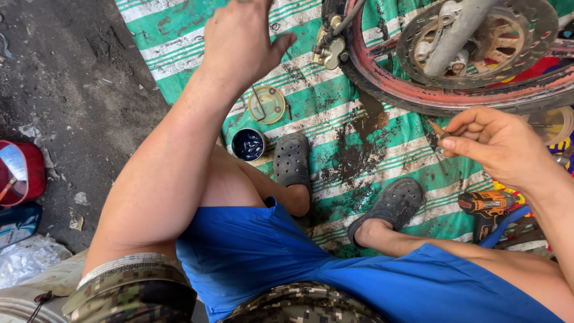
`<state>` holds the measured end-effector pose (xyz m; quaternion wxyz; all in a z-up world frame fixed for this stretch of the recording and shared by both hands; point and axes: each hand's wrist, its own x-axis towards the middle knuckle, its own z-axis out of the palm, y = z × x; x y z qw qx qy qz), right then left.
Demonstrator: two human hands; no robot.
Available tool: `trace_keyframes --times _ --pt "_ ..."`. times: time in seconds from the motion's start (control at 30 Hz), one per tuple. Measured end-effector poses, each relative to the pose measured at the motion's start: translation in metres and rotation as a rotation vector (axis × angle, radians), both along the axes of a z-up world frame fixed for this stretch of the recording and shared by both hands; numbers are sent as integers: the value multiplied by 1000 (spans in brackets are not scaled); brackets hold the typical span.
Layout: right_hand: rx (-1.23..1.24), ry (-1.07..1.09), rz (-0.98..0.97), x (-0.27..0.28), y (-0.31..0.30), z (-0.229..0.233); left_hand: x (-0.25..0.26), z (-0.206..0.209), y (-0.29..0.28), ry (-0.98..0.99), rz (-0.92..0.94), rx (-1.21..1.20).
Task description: The person applies blue grease to a motorcycle brake caliper and then installs it onto the front wheel hub, securing it with bolts. The person uses a small metal tool to apply grease and a wrench to tighten the bolts.
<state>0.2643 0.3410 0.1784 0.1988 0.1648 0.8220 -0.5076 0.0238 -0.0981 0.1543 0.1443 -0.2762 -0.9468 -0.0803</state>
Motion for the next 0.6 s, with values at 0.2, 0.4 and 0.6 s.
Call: trace_keyframes --times 0.2,0.4,0.6 --pt "-8 -16 15 -1 -3 5 -4 -18 -1 -322 -60 -62" --pt "-2 -28 13 -3 -11 16 -10 -28 11 -738 33 -285" --pt "78 -16 71 -8 -19 25 -56 -103 16 -938 -1 -550"
